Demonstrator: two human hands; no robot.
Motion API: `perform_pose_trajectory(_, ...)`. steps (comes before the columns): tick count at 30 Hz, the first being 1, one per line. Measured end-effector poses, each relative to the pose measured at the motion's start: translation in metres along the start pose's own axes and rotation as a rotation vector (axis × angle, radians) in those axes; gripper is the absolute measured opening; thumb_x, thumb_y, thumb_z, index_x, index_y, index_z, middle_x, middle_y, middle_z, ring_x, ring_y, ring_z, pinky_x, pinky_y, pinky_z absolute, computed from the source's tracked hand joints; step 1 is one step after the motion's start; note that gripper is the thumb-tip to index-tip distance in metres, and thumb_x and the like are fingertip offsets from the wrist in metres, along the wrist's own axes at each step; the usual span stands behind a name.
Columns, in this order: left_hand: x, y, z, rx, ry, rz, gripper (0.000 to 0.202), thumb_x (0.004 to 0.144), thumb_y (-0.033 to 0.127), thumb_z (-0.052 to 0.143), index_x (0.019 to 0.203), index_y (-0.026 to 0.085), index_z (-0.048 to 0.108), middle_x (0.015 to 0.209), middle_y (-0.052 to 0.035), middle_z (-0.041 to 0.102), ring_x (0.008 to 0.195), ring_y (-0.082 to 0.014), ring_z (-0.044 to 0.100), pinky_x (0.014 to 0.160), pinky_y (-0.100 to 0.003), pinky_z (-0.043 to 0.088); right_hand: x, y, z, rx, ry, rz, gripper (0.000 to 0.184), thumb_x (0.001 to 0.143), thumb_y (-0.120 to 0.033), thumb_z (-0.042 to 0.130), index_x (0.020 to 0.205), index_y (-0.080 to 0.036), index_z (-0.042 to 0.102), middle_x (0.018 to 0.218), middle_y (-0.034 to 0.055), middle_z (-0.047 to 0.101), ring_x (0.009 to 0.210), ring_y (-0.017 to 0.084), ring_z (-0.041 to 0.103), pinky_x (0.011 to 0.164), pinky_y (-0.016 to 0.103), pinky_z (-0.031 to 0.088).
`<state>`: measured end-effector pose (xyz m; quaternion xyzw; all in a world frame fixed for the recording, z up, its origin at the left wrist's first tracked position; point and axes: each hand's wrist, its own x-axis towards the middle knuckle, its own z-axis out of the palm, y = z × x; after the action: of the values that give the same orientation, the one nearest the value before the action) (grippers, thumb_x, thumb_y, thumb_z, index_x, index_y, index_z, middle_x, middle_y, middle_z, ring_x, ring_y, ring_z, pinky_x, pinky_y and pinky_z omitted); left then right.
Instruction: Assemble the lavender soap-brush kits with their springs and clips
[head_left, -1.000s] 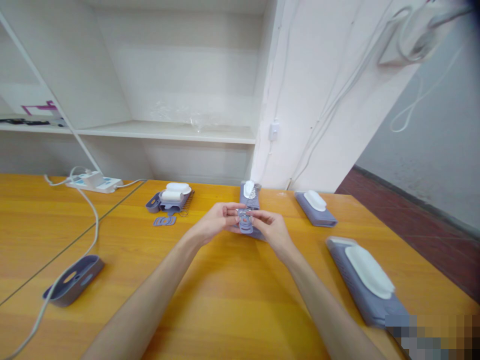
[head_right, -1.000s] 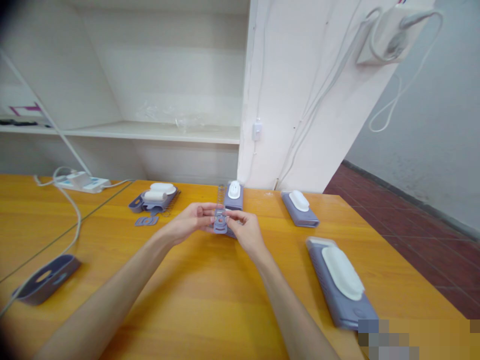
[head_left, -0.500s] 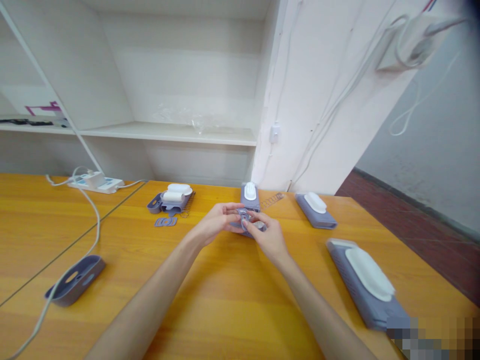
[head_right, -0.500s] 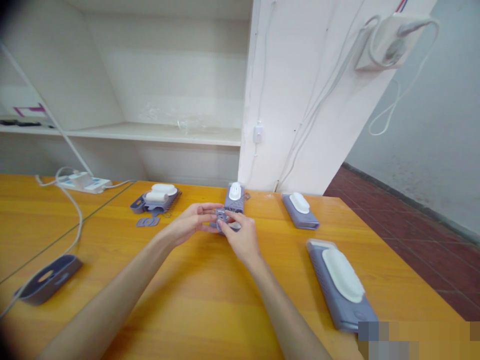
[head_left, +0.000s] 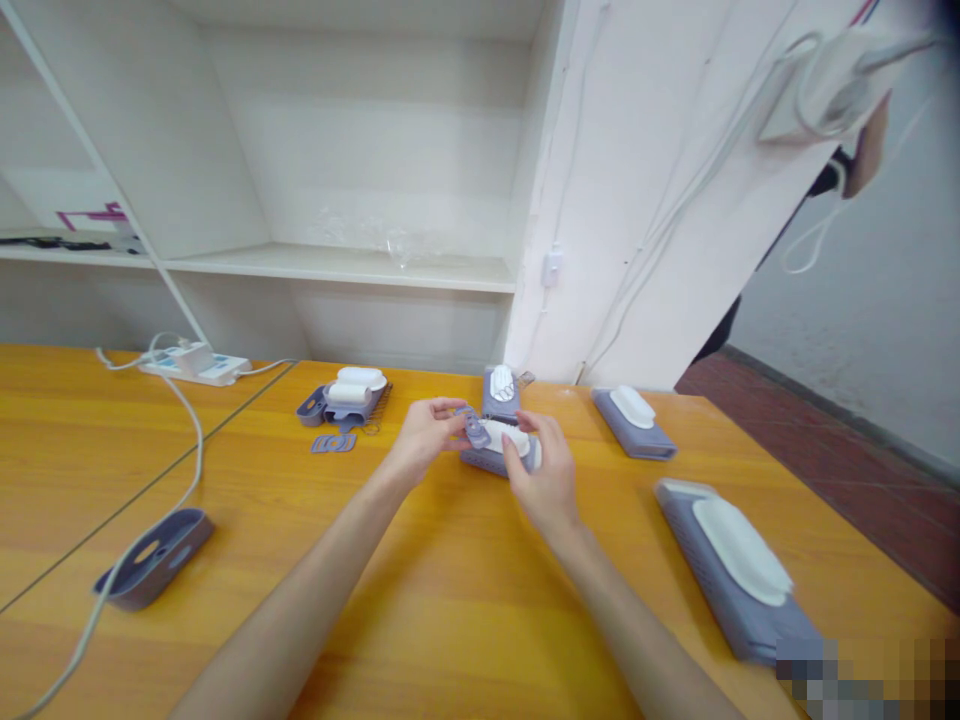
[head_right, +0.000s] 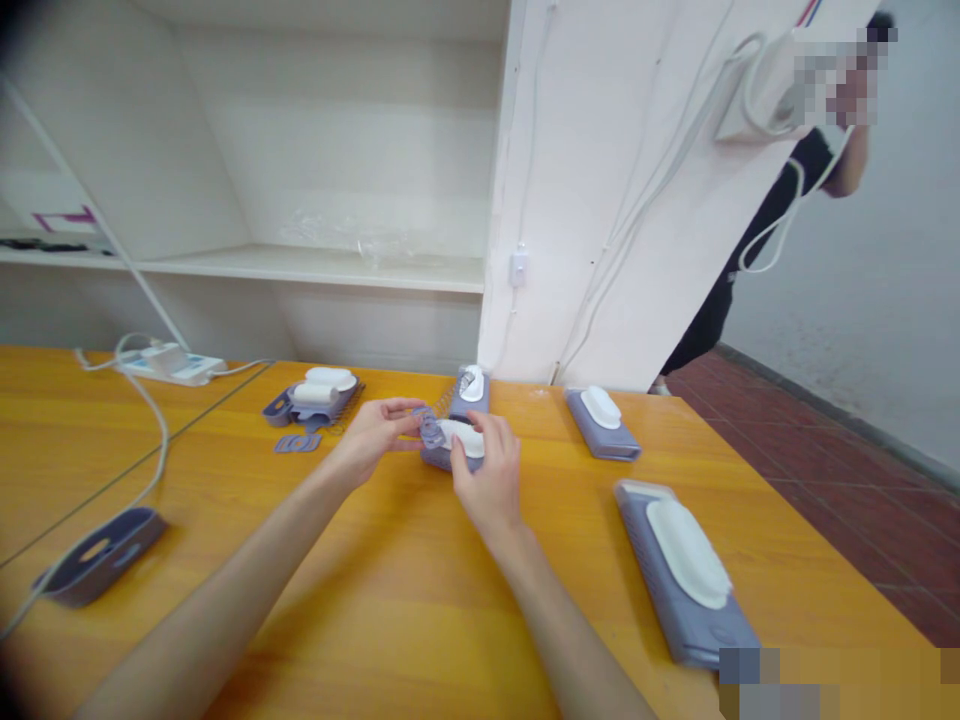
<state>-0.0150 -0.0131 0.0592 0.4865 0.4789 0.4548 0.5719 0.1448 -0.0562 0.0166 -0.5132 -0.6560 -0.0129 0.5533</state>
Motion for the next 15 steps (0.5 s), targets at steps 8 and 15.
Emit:
perform_pose_trajectory(8,-0.001,0.002,-0.007,0.282,-0.114,0.029,0.028,0.062,0.012,0.067,0.09,0.009,0.066,0.063,-0.0023,0.064,0.053,-0.0134,0.061,0.052,-0.025,0.052,-0.008,-0.006,-0.003,-0.611,-0.001,-0.403,0.032,0.086,-0.011,0.05,0.114,-0.024,0.057,0.129,0.0108,0.052,0.129,0.027,0.036,0.106,0.059,0.009)
perform_pose_trajectory(15,-0.015,0.019,-0.015,0.412,-0.241,0.09,0.046,0.074,0.044,0.061,0.11,0.015,0.058,0.082,-0.0066,0.066,0.065,-0.0153,0.062,0.054,-0.028,0.054,-0.001,0.005,-0.006,-0.423,-0.173,-0.15,0.024,0.088,-0.017,0.046,0.105,-0.015,0.064,0.093,0.0095,0.068,0.09,0.022,0.059,0.088,0.039,0.04)
